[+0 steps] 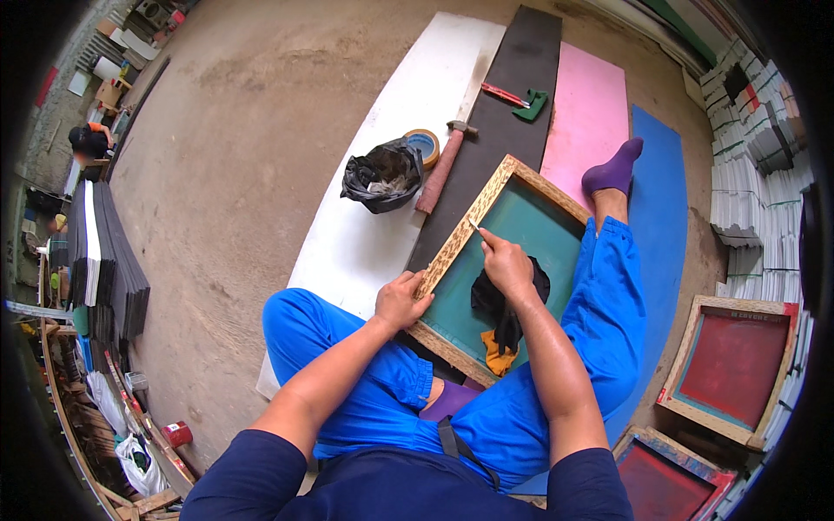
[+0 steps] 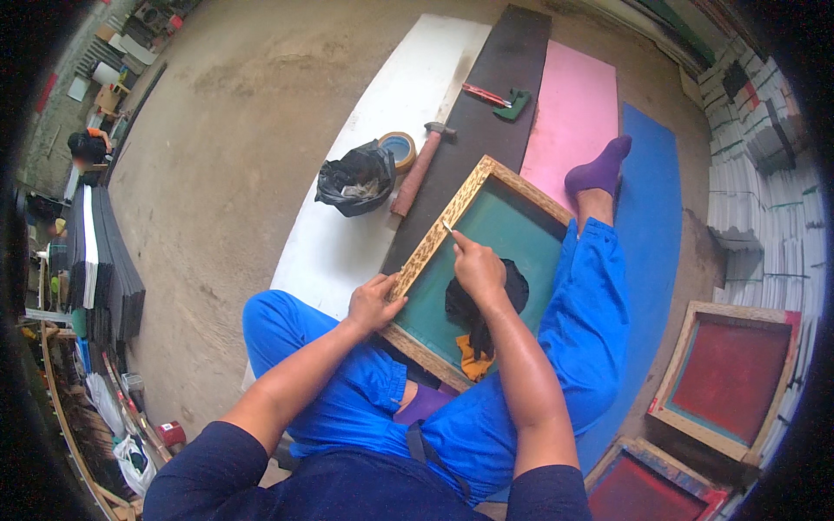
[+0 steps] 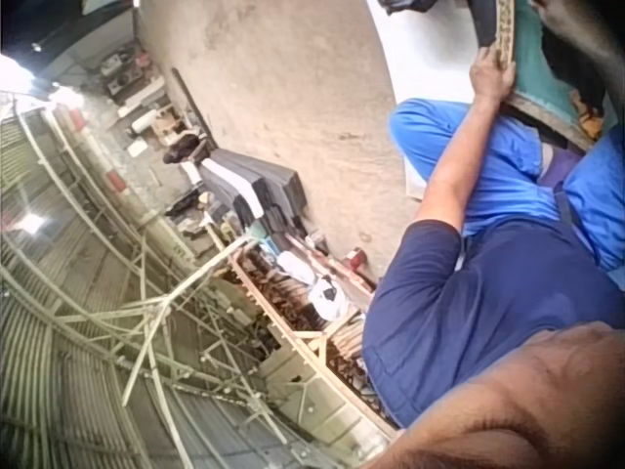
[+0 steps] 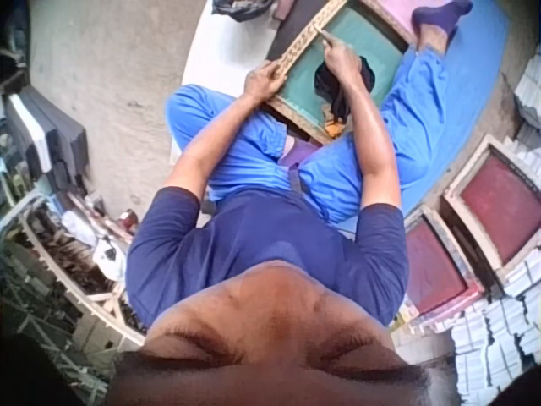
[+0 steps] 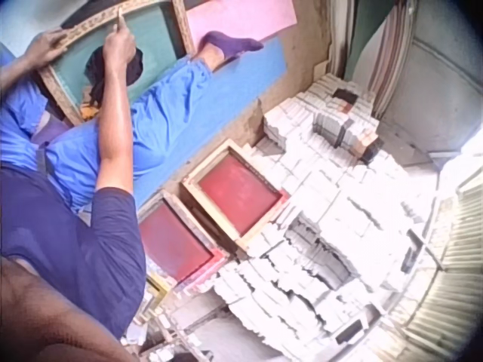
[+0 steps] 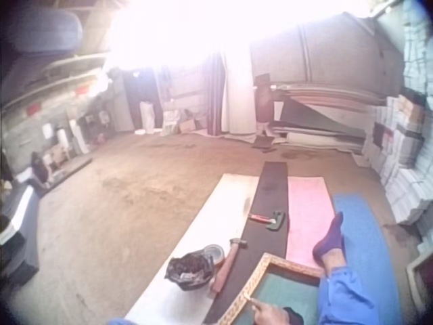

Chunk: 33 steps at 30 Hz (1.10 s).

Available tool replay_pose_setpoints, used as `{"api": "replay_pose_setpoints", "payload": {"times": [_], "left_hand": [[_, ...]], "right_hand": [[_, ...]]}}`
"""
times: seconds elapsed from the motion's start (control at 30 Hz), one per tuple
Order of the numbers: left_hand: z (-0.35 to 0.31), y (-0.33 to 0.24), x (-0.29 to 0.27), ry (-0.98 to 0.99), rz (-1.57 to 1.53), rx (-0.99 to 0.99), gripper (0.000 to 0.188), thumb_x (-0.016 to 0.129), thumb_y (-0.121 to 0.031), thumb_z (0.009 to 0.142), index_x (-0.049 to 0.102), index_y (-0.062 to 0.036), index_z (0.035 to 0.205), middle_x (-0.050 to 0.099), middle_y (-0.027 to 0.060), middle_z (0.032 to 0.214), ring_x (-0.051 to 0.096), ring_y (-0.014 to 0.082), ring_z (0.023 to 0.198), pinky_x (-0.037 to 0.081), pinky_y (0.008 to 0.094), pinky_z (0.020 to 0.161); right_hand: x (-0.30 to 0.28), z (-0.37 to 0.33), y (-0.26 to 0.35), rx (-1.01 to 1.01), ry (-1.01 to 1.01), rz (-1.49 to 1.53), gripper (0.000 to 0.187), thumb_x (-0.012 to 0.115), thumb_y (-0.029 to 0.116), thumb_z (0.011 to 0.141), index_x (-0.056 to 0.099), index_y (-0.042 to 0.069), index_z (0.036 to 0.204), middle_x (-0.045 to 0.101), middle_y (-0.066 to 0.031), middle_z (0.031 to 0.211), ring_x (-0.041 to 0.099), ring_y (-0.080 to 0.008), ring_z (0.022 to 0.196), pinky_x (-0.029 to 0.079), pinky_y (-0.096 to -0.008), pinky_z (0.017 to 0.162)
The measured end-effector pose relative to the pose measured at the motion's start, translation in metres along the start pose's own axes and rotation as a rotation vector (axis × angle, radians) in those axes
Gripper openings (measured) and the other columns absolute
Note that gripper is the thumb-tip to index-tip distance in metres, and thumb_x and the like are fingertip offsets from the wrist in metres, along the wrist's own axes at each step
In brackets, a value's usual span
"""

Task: The person sits on the floor and uses a small carving tool to carve a pattern into the wooden frame of a green board. The person holds the frame steady with one hand while carving with the other.

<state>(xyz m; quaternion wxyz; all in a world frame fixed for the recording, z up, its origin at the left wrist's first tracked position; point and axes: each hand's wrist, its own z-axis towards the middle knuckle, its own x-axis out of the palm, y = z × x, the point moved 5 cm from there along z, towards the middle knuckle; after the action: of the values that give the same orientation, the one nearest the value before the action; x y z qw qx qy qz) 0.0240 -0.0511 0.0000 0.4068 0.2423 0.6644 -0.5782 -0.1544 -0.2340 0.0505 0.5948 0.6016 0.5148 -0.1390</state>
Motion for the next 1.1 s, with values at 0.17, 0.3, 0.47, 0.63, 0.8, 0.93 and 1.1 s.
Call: {"api": "replay_pose_setpoints", "payload": {"times": [0.17, 0.3, 0.47, 0.63, 0.8, 0.93, 1.1], "left_hand": [[-0.002, -0.001, -0.001, -0.015, -0.010, 0.003, 0.056, 0.078, -0.036, 0.087, 0.069, -0.0063, 0.132, 0.070, 0.0107, 0.106, 0.072, 0.0336, 0.090, 0.059, 0.0440, 0.078], [-0.002, -0.003, -0.002, 0.002, -0.051, -0.026, 0.055, 0.078, -0.036, 0.087, 0.068, -0.0059, 0.132, 0.069, 0.0107, 0.106, 0.072, 0.0336, 0.090, 0.059, 0.0435, 0.078], [-0.001, -0.005, 0.001, -0.009, -0.018, 0.011, 0.055, 0.078, -0.035, 0.087, 0.068, -0.0058, 0.132, 0.070, 0.0110, 0.106, 0.072, 0.0337, 0.089, 0.059, 0.0433, 0.078], [0.000, -0.003, 0.000, -0.026, -0.026, 0.011, 0.054, 0.078, -0.035, 0.087, 0.069, -0.0064, 0.132, 0.070, 0.0108, 0.105, 0.072, 0.0335, 0.089, 0.059, 0.0436, 0.078], [-0.001, 0.002, 0.001, -0.037, -0.021, 0.009, 0.054, 0.078, -0.036, 0.087, 0.069, -0.0076, 0.132, 0.070, 0.0104, 0.106, 0.072, 0.0333, 0.090, 0.059, 0.0440, 0.079], [-0.003, 0.003, -0.002, 0.000, 0.010, -0.033, 0.055, 0.078, -0.038, 0.087, 0.070, -0.0080, 0.132, 0.071, 0.0104, 0.107, 0.072, 0.0333, 0.091, 0.059, 0.0441, 0.080], [-0.002, 0.001, 0.001, -0.006, -0.004, -0.010, 0.056, 0.078, -0.039, 0.087, 0.070, -0.0082, 0.132, 0.071, 0.0106, 0.107, 0.072, 0.0335, 0.092, 0.059, 0.0439, 0.081]], "right_hand": [[-0.004, 0.000, 0.024, 0.058, 0.095, -0.191, 0.039, 0.056, 0.026, 0.103, 0.067, 0.022, 0.141, 0.076, -0.0234, 0.106, 0.073, -0.0445, 0.103, 0.057, -0.0534, 0.092], [0.008, 0.003, 0.038, 0.137, 0.176, -0.340, 0.040, 0.055, 0.024, 0.103, 0.067, 0.017, 0.141, 0.076, -0.0233, 0.109, 0.072, -0.0460, 0.103, 0.058, -0.0530, 0.093], [0.021, 0.012, -0.020, 0.008, 0.035, 0.094, 0.039, 0.057, 0.026, 0.104, 0.067, 0.018, 0.141, 0.074, -0.0254, 0.112, 0.072, -0.0463, 0.104, 0.058, -0.0541, 0.090], [0.036, 0.013, -0.028, -0.095, -0.078, 0.132, 0.042, 0.060, 0.024, 0.103, 0.066, 0.022, 0.145, 0.073, -0.0290, 0.104, 0.073, -0.0466, 0.095, 0.058, -0.0531, 0.082], [0.046, 0.024, -0.041, 0.036, 0.011, 0.591, 0.038, 0.060, 0.026, 0.106, 0.067, 0.025, 0.144, 0.071, -0.0174, 0.082, 0.067, -0.0294, 0.062, 0.052, -0.0422, 0.056], [0.044, 0.027, -0.035, 0.202, 0.091, 0.765, 0.037, 0.060, 0.030, 0.108, 0.068, 0.025, 0.143, 0.065, -0.0058, 0.073, 0.057, -0.0158, 0.051, 0.046, -0.0331, 0.048], [0.026, 0.010, -0.027, 0.275, 0.167, 0.548, 0.039, 0.061, 0.029, 0.104, 0.068, 0.023, 0.142, 0.076, -0.0217, 0.109, 0.073, -0.0406, 0.098, 0.058, -0.0483, 0.086]]}}
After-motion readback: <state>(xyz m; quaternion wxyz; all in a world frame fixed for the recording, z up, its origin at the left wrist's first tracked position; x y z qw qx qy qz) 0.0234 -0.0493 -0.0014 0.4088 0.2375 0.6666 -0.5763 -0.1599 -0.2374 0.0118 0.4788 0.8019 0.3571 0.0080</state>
